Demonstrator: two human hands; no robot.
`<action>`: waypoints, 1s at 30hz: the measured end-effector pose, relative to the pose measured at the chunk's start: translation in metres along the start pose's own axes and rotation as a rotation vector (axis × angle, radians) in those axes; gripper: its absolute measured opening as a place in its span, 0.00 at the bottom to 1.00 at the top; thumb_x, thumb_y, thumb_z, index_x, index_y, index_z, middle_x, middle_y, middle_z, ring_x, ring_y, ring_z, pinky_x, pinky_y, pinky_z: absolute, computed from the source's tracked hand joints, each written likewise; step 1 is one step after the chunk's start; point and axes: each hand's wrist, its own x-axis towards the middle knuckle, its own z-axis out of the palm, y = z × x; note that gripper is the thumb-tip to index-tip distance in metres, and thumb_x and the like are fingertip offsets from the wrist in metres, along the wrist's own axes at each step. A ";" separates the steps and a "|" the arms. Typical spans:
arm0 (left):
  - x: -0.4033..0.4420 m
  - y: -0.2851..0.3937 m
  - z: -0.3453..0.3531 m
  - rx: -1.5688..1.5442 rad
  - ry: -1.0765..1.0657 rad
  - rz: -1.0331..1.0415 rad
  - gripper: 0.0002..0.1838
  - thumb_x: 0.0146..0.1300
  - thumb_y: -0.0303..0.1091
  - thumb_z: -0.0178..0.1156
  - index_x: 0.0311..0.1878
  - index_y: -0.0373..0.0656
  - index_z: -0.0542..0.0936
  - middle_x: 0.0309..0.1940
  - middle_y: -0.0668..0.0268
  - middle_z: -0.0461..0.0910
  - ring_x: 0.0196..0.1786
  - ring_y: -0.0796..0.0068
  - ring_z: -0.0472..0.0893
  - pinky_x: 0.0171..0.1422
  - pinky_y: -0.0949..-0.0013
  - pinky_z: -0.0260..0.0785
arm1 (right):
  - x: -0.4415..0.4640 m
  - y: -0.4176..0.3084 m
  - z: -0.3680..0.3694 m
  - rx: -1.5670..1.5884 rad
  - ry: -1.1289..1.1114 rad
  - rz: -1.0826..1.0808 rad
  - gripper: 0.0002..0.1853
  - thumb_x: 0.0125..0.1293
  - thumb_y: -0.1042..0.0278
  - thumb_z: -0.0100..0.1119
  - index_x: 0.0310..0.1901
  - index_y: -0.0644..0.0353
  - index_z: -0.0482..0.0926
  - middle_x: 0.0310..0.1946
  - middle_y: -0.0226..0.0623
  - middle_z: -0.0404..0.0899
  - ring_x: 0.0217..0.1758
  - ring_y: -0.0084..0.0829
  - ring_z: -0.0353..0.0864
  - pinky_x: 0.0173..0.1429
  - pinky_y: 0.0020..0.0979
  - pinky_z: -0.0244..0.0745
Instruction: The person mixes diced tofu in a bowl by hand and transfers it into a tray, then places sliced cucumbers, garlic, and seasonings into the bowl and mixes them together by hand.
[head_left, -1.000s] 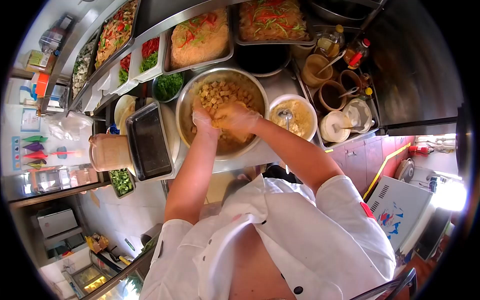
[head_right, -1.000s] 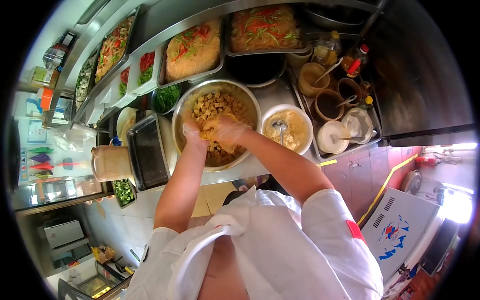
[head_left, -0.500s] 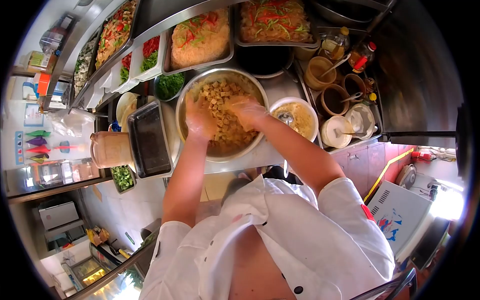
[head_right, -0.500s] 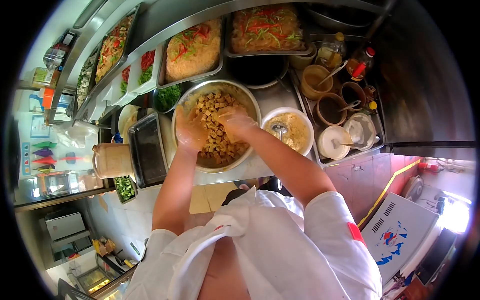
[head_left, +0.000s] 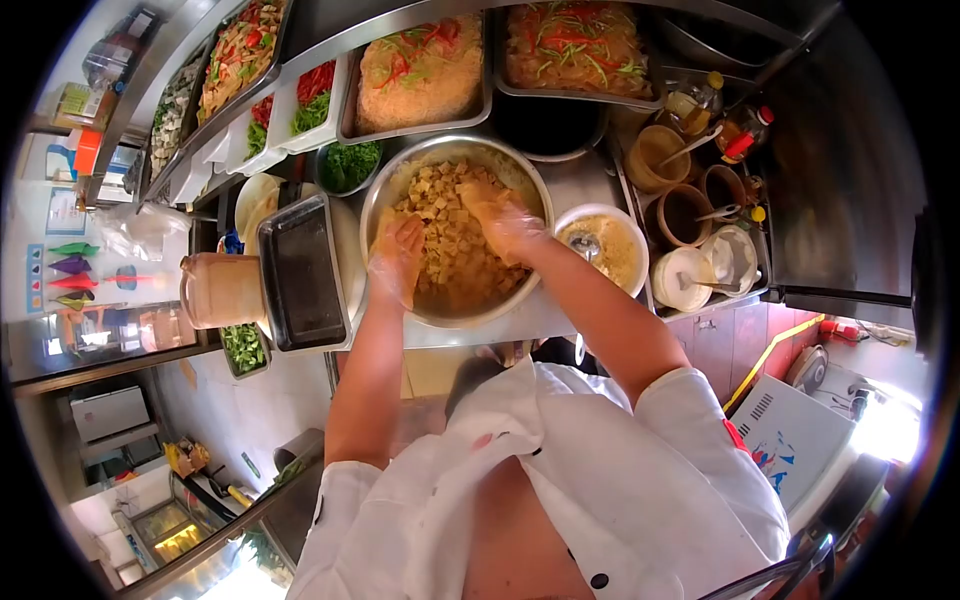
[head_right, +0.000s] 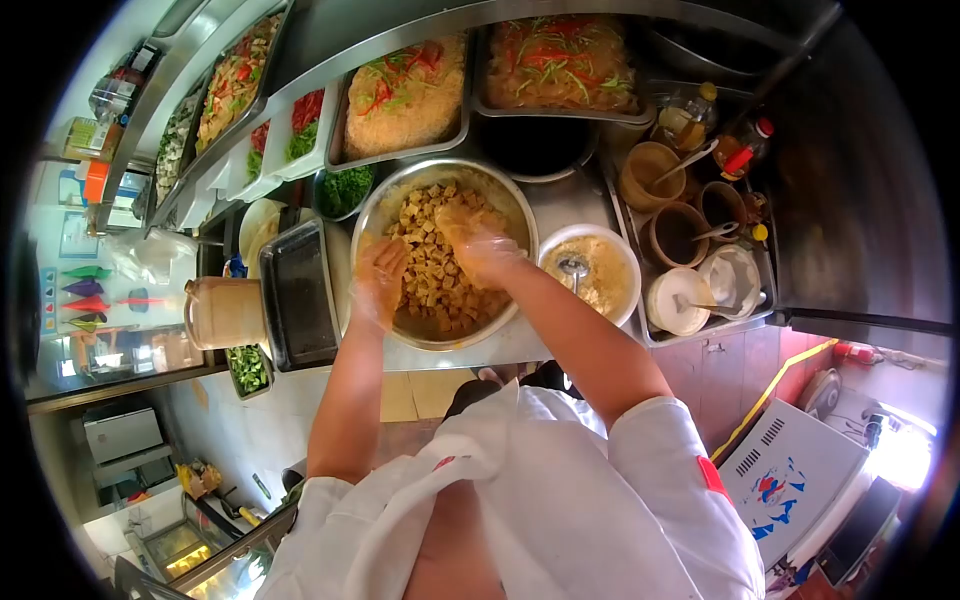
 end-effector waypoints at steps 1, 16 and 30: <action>-0.004 0.013 0.009 0.013 -0.053 0.151 0.24 0.78 0.50 0.53 0.62 0.38 0.74 0.57 0.56 0.80 0.66 0.63 0.76 0.77 0.56 0.62 | -0.006 -0.006 -0.011 0.079 0.037 0.044 0.42 0.71 0.77 0.47 0.84 0.37 0.48 0.83 0.53 0.50 0.78 0.59 0.64 0.82 0.46 0.62; -0.040 0.034 -0.020 0.269 0.449 0.051 0.30 0.75 0.50 0.59 0.70 0.37 0.73 0.65 0.56 0.77 0.62 0.63 0.77 0.69 0.63 0.66 | 0.002 0.070 0.007 0.054 0.678 0.262 0.37 0.64 0.43 0.64 0.69 0.58 0.71 0.62 0.59 0.76 0.66 0.54 0.78 0.66 0.56 0.74; -0.033 -0.024 -0.127 0.008 0.502 0.141 0.19 0.64 0.26 0.67 0.58 0.33 0.81 0.44 0.60 0.85 0.43 0.67 0.82 0.51 0.62 0.75 | -0.005 0.040 -0.058 -0.261 0.051 0.282 0.36 0.66 0.39 0.63 0.65 0.61 0.78 0.67 0.60 0.75 0.67 0.51 0.78 0.67 0.44 0.75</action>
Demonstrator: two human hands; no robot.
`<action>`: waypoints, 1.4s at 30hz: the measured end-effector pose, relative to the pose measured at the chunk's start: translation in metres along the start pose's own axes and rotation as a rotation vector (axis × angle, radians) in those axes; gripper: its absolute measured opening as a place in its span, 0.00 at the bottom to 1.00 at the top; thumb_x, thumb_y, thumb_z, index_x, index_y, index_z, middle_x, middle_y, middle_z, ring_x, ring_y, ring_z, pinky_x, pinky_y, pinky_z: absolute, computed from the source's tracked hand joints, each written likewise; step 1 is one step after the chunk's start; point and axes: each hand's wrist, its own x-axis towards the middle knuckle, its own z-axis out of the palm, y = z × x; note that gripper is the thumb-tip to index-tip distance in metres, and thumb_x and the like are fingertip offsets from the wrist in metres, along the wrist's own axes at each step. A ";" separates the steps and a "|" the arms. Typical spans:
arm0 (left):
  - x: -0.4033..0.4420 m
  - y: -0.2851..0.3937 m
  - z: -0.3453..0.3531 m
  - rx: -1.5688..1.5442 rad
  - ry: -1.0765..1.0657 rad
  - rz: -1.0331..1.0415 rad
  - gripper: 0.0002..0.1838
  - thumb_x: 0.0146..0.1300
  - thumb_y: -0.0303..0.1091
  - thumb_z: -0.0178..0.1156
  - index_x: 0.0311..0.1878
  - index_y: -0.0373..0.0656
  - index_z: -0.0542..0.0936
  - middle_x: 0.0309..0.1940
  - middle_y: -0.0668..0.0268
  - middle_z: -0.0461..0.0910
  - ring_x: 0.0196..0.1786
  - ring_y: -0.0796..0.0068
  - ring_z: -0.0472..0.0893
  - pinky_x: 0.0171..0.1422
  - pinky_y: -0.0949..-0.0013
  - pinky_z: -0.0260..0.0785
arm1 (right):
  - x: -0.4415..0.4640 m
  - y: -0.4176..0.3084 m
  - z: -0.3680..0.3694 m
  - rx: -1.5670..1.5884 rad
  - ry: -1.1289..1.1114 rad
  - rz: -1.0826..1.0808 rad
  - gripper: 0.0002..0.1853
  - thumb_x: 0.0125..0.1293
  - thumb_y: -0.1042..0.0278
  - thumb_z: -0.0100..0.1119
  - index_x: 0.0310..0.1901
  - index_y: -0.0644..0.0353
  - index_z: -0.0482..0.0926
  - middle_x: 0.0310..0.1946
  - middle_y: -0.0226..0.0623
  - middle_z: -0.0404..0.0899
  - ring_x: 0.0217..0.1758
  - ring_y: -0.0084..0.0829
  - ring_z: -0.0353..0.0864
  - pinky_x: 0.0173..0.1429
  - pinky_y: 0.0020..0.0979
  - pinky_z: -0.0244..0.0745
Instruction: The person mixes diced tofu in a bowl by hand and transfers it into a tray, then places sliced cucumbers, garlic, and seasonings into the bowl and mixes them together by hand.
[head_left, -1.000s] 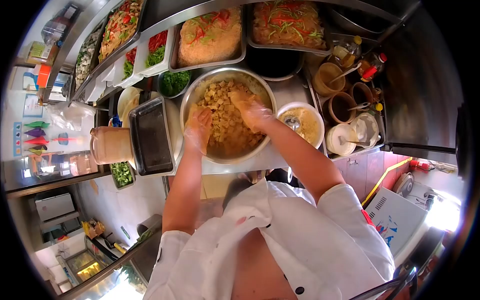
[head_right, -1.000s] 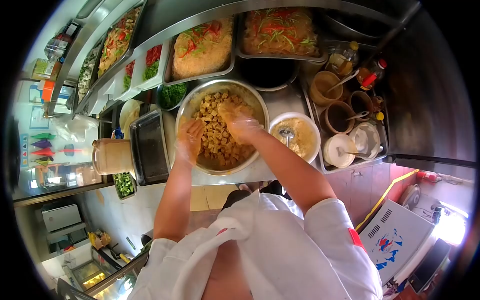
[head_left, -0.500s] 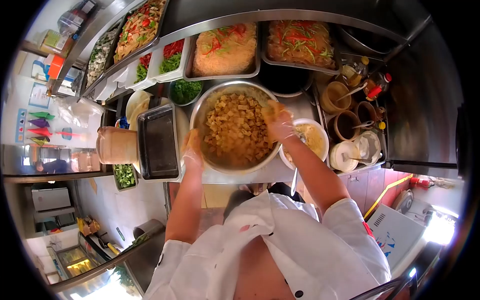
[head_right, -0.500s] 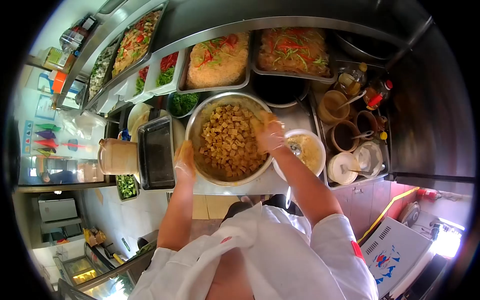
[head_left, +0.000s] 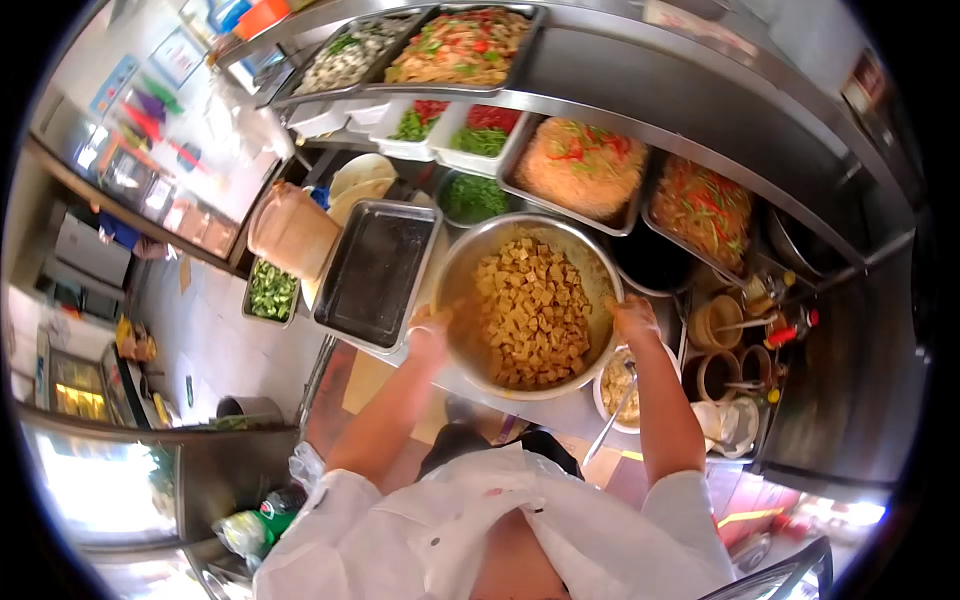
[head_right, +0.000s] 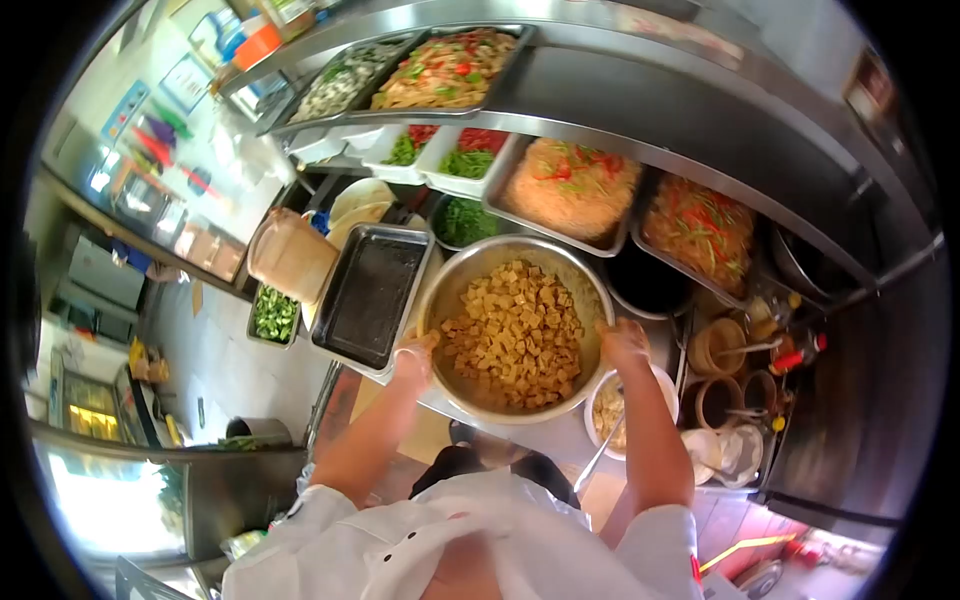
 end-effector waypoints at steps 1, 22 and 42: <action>-0.017 0.024 -0.009 0.015 -0.025 0.035 0.19 0.63 0.25 0.67 0.58 0.33 0.81 0.43 0.61 0.84 0.42 0.68 0.82 0.51 0.62 0.75 | -0.002 -0.010 0.004 0.088 0.044 0.018 0.37 0.66 0.39 0.64 0.66 0.61 0.78 0.67 0.59 0.75 0.67 0.51 0.78 0.68 0.43 0.74; 0.003 0.381 -0.127 0.066 -0.291 0.662 0.27 0.61 0.08 0.51 0.65 0.31 0.73 0.51 0.60 0.84 0.44 0.78 0.81 0.45 0.77 0.74 | 0.047 -0.453 0.155 1.748 -0.367 0.316 0.48 0.75 0.22 0.22 0.78 0.56 0.61 0.76 0.50 0.64 0.82 0.42 0.57 0.83 0.49 0.51; 0.038 0.325 -0.155 0.054 -0.390 0.672 0.30 0.55 0.11 0.53 0.66 0.29 0.73 0.52 0.60 0.81 0.59 0.74 0.74 0.65 0.73 0.65 | 0.083 -0.414 0.241 0.115 -0.120 -0.049 0.32 0.75 0.41 0.51 0.72 0.54 0.71 0.69 0.50 0.73 0.72 0.48 0.71 0.72 0.47 0.68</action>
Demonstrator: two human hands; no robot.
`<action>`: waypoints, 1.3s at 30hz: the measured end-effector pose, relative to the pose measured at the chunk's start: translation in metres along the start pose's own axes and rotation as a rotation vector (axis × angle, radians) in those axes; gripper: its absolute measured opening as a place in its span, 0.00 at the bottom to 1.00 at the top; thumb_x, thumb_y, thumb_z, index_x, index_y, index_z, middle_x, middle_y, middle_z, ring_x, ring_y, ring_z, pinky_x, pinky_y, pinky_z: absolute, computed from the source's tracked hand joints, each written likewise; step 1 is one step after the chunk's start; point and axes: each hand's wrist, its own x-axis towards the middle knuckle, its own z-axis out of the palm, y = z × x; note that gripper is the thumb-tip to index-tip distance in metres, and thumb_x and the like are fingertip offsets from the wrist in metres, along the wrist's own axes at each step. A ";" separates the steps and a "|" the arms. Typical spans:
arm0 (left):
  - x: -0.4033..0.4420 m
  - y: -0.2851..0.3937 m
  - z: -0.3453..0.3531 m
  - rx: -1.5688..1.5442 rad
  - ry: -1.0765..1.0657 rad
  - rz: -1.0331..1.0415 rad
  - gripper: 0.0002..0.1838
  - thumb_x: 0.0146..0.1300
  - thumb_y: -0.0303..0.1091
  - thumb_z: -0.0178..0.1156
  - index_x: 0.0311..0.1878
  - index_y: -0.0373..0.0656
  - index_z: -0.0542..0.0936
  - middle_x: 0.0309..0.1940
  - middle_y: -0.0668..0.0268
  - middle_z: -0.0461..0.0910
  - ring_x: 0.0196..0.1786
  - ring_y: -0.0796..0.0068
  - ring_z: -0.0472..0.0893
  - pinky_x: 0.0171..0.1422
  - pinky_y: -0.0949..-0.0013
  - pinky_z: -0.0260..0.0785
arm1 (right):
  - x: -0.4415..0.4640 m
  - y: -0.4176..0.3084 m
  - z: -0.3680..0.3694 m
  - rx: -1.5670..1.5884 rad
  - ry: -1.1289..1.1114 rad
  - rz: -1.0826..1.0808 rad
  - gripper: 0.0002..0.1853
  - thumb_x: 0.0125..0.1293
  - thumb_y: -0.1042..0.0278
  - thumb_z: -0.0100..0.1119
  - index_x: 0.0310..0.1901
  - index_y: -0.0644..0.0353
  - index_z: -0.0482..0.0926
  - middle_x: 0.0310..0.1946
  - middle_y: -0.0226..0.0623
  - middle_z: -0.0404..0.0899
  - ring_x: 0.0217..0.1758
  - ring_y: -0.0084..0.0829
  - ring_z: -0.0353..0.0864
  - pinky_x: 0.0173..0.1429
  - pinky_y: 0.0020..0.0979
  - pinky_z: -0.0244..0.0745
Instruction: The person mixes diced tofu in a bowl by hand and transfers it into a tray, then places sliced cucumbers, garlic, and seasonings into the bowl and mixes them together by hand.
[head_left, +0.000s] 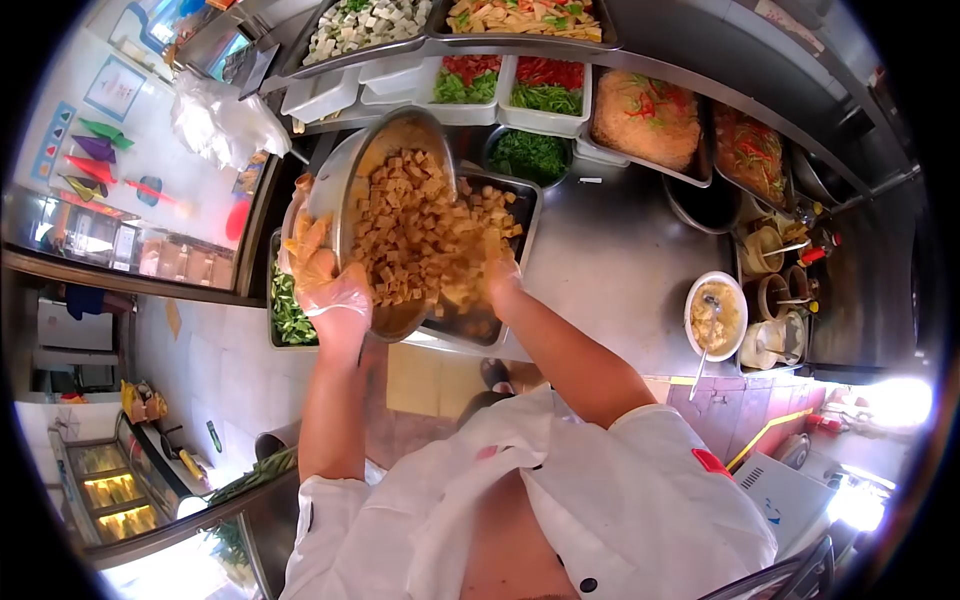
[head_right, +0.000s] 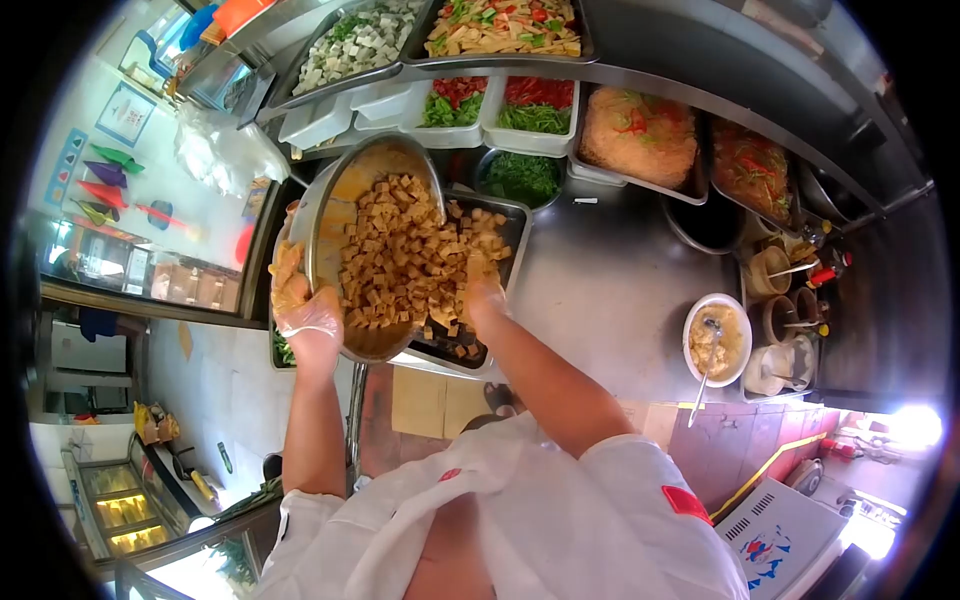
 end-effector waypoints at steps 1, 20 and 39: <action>-0.001 -0.001 -0.001 -0.231 0.033 -0.068 0.29 0.55 0.11 0.53 0.64 0.28 0.75 0.52 0.59 0.82 0.61 0.72 0.74 0.67 0.72 0.64 | -0.004 -0.006 0.002 -0.074 0.046 -0.058 0.32 0.74 0.42 0.52 0.71 0.54 0.71 0.68 0.51 0.73 0.72 0.48 0.72 0.72 0.47 0.69; -0.005 0.016 -0.003 0.898 0.043 0.469 0.11 0.52 0.12 0.53 0.36 0.27 0.82 0.60 0.50 0.82 0.71 0.41 0.74 0.80 0.46 0.56 | -0.021 -0.156 -0.035 -0.464 0.101 -0.725 0.27 0.67 0.65 0.60 0.69 0.37 0.78 0.76 0.31 0.65 0.81 0.38 0.58 0.82 0.46 0.57; -0.014 0.045 -0.009 0.861 0.000 0.533 0.08 0.47 0.12 0.52 0.21 0.33 0.65 0.58 0.47 0.82 0.73 0.37 0.71 0.79 0.45 0.55 | -0.039 -0.055 -0.037 0.467 0.782 -0.286 0.25 0.68 0.57 0.63 0.64 0.58 0.76 0.56 0.52 0.80 0.59 0.53 0.79 0.65 0.45 0.75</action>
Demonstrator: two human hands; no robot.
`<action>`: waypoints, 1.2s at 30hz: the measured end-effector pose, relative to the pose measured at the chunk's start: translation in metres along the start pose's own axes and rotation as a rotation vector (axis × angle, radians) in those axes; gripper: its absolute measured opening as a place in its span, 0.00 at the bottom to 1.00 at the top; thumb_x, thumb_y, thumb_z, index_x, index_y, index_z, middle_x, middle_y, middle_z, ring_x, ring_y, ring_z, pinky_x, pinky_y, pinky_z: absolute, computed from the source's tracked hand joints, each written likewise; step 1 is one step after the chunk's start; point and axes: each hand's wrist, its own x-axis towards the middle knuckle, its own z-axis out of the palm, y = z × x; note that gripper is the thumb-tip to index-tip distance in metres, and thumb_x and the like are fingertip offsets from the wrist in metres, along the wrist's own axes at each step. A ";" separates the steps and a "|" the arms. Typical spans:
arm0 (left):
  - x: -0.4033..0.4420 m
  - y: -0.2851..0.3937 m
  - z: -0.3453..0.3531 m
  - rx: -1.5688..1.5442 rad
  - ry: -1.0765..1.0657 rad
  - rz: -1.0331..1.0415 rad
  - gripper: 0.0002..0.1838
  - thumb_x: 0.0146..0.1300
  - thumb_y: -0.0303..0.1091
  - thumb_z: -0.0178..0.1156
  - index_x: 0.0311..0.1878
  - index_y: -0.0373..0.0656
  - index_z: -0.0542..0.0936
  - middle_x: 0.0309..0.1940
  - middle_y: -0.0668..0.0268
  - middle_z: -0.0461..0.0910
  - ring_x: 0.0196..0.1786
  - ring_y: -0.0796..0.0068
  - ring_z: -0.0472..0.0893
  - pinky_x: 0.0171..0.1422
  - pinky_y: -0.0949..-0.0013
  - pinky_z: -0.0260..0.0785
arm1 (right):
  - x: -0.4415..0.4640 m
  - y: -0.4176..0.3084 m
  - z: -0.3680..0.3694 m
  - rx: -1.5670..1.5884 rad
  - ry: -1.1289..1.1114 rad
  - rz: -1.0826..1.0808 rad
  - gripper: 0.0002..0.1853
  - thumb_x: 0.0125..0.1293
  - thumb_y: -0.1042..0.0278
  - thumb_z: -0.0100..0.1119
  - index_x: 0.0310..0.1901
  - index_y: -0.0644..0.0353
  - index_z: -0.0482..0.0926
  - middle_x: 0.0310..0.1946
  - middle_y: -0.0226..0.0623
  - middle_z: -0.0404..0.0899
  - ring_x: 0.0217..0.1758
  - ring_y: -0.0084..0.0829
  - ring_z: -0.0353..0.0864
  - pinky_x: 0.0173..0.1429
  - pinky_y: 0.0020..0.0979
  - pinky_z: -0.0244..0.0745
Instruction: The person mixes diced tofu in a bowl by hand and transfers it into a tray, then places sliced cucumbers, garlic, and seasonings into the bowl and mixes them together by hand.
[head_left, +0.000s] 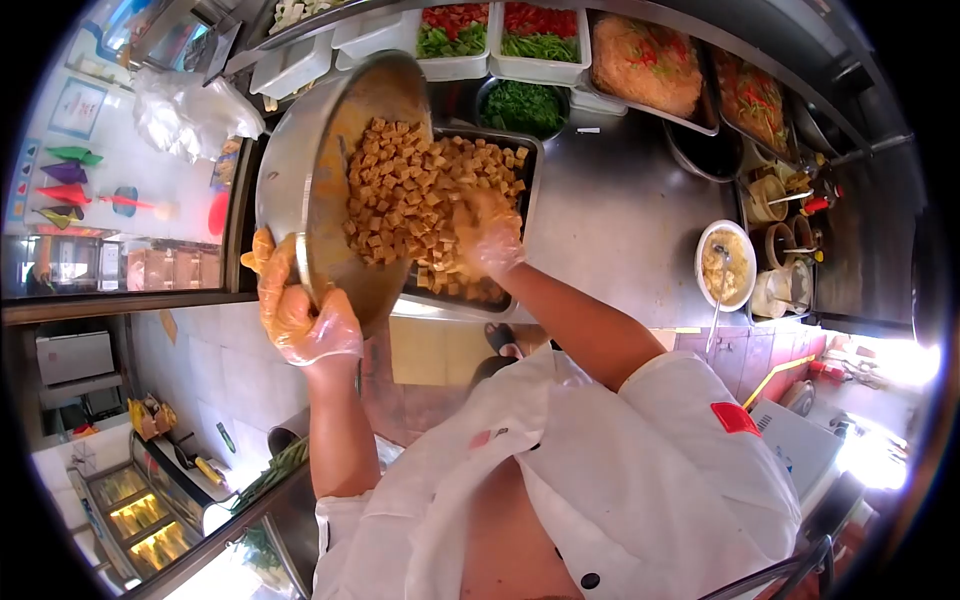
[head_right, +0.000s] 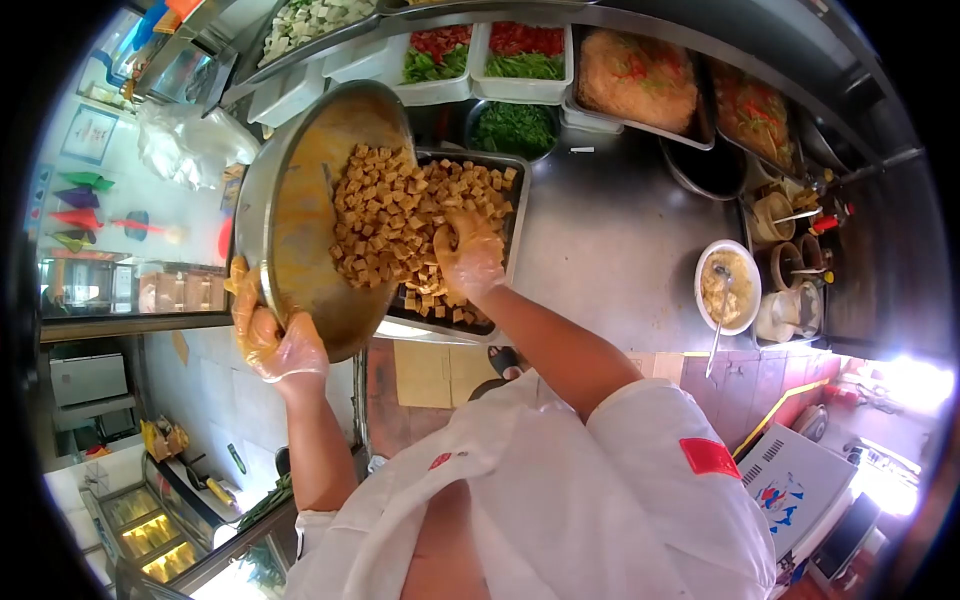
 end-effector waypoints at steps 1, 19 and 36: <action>-0.001 0.004 0.003 0.049 -0.008 0.030 0.08 0.47 0.12 0.52 0.22 0.33 0.65 0.57 0.47 0.82 0.73 0.37 0.72 0.79 0.44 0.54 | 0.002 0.010 0.007 0.012 0.102 0.030 0.25 0.69 0.59 0.64 0.63 0.62 0.75 0.56 0.57 0.79 0.57 0.55 0.81 0.62 0.48 0.77; -0.004 -0.014 0.012 -0.068 -0.081 0.074 0.06 0.47 0.12 0.54 0.29 0.30 0.72 0.54 0.45 0.82 0.63 0.37 0.78 0.71 0.48 0.65 | -0.017 0.024 0.032 -0.261 -0.003 -0.017 0.56 0.66 0.28 0.57 0.77 0.73 0.56 0.76 0.65 0.56 0.80 0.60 0.55 0.83 0.52 0.49; -0.002 -0.009 0.013 0.016 -0.002 0.138 0.06 0.50 0.12 0.53 0.29 0.33 0.71 0.56 0.48 0.82 0.72 0.37 0.73 0.78 0.41 0.58 | -0.031 0.019 0.020 -0.535 -0.246 -0.203 0.38 0.71 0.47 0.52 0.79 0.53 0.60 0.79 0.56 0.55 0.84 0.55 0.51 0.86 0.52 0.42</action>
